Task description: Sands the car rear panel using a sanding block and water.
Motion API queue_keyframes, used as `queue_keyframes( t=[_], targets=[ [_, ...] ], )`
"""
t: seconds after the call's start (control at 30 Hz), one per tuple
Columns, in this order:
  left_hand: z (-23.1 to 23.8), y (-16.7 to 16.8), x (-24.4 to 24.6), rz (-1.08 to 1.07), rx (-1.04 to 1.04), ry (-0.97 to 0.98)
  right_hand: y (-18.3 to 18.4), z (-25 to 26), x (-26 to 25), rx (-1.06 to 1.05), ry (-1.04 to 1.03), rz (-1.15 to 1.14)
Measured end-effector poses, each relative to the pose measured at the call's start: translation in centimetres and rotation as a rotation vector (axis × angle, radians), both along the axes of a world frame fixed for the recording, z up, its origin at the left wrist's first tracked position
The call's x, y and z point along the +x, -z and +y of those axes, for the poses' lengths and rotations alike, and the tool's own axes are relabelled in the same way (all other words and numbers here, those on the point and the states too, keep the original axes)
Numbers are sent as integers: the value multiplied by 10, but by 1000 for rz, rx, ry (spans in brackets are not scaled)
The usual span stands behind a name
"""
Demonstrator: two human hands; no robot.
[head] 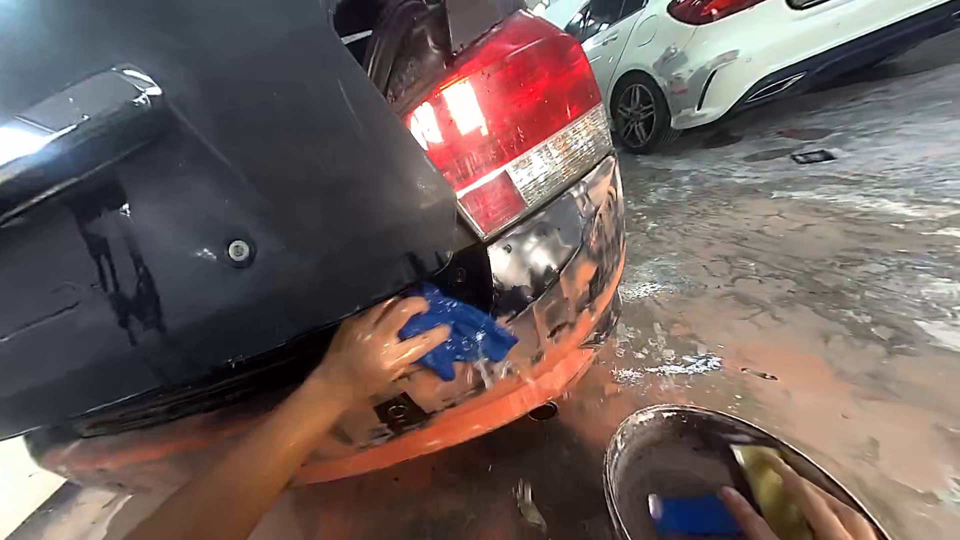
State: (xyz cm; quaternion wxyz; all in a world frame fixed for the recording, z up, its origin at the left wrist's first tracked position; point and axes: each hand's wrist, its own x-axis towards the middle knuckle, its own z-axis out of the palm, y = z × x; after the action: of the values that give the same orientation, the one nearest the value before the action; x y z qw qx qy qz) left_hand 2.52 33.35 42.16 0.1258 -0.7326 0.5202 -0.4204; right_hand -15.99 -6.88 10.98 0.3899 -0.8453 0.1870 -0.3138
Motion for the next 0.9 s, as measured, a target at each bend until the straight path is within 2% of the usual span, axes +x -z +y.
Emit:
queue_keyframes(
  t=[0.13,0.2,0.27,0.37,0.47,0.57,0.67,0.77,0.83,0.9],
  targets=[
    [54,11,7,-119,-81,45,-82,82,41,-97,-197,-319],
    [72,10,9,-80,-129,62,-123,122,74,-207,-170,-452],
    [88,4,13,-4,-182,112,-148,153,106,-270,-98,-518],
    [113,0,26,121,-239,241,-148,210,125,-211,-4,-583],
    [125,5,33,209,-269,283,-127,255,122,-317,8,-622],
    [123,10,38,383,-313,312,-136,240,133,-303,97,-616],
    [117,9,37,591,-358,288,-156,243,138,-115,260,-533],
    [110,1,34,952,-347,349,-148,286,124,-201,185,-540],
    [108,-3,39,1173,-332,296,-147,279,125,-256,168,-523],
    [104,-9,46,1328,-307,218,-163,257,135,-178,253,-466]
  ],
)
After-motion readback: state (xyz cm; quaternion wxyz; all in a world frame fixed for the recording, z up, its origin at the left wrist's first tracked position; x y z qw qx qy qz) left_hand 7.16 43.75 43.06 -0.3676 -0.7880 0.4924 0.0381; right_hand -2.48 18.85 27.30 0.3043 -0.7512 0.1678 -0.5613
